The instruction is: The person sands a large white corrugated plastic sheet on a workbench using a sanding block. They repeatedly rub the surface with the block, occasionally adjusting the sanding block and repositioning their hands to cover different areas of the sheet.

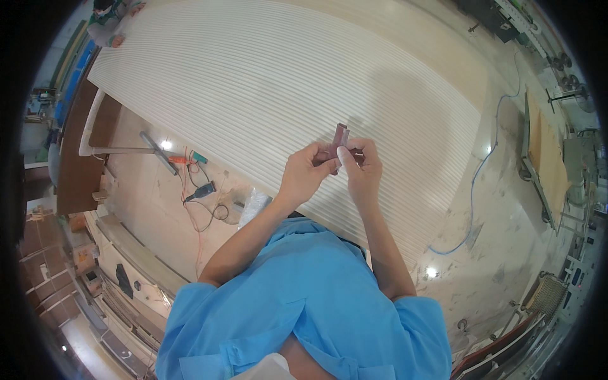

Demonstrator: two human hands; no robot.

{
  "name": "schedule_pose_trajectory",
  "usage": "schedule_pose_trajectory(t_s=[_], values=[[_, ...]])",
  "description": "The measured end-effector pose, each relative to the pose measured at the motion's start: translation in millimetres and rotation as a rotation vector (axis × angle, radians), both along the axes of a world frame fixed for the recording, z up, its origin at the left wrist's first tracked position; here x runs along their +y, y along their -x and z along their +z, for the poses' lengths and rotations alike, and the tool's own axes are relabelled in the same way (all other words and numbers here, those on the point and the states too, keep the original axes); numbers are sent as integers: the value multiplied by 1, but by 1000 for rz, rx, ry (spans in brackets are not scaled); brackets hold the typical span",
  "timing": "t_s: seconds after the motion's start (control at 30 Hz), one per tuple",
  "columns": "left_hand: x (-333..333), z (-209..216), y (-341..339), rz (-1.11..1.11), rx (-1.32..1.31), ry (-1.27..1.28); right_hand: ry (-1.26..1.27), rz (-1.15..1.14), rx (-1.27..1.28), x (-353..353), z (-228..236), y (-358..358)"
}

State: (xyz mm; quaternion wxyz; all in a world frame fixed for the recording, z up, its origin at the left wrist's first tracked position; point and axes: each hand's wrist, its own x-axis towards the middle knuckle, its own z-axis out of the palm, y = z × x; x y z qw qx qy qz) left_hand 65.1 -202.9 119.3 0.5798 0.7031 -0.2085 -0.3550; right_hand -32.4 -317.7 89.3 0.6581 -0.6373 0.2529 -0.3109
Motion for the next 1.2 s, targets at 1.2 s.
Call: schedule_pose_trajectory(t_s=[1.2], values=[[-12,-44,-33,25,496,163,-217,54,376,-15,16,-43]])
